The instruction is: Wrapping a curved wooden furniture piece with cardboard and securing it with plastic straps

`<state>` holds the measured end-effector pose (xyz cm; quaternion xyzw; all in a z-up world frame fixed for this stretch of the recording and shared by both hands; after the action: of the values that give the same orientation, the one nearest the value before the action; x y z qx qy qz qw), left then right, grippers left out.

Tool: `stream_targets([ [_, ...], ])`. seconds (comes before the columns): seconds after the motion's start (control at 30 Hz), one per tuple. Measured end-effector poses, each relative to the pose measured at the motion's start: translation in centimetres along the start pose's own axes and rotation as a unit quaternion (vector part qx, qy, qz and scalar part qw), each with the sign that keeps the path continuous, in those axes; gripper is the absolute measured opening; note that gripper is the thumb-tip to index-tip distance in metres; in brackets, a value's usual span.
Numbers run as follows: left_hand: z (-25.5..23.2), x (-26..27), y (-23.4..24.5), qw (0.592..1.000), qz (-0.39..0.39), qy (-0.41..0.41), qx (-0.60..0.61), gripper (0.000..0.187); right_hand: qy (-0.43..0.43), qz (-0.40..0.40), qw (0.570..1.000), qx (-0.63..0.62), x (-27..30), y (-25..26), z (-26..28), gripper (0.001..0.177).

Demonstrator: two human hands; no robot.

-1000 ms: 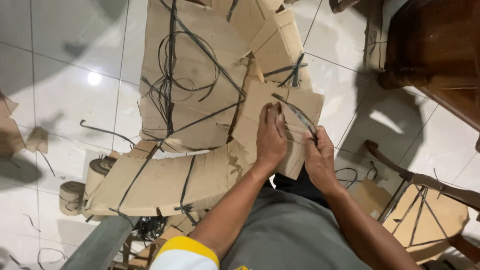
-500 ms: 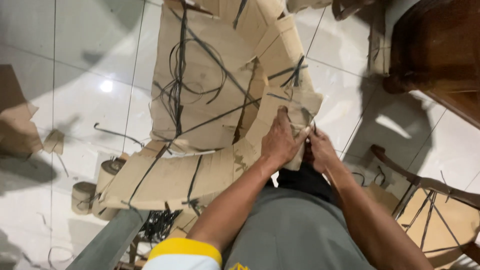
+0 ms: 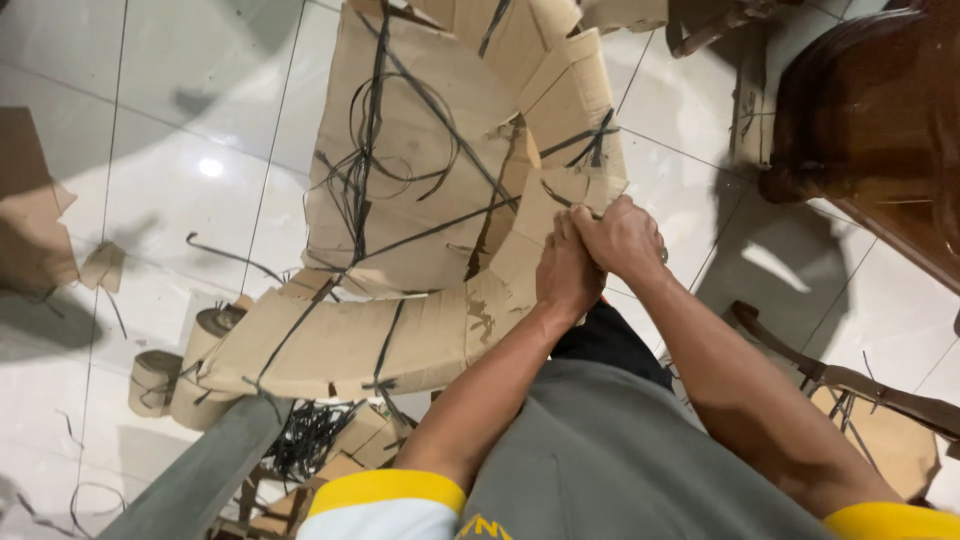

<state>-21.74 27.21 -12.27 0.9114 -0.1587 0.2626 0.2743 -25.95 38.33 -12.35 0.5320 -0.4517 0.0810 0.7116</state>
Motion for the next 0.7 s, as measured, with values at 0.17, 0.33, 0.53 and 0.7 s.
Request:
stream_targets([
  [0.17,4.0,0.6,-3.5,0.999,-0.032,-0.01,-0.022,0.06,-0.015,-0.009,1.0,-0.021,-1.5,-0.9,-1.0,0.069],
  [0.33,2.3,1.1,-1.5,0.999,-0.031,-0.018,-0.038,0.06,-0.002,-0.003,0.999,-0.037,0.9,1.0,1.1,0.067],
  [0.53,4.1,3.2,-1.5,0.999,-0.019,-0.005,-0.049,0.065,0.002,0.008,0.999,-0.052,1.0,0.8,0.8,0.068],
  [0.7,4.5,2.1,-1.3,0.998,-0.029,-0.009,-0.061,0.061,0.016,0.01,0.998,-0.064,1.6,1.1,1.1,0.063],
])
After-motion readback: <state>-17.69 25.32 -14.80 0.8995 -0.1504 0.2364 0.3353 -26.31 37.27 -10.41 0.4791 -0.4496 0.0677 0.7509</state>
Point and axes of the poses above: each hand's wrist, its own x-axis away from the middle knuckle, its own y-axis out of the back of the hand, z = x × y, the point moved 10 cm from there along -x, towards the middle knuckle, and after that the axes turned 6 degrees about -y, right-handed, at the moved point
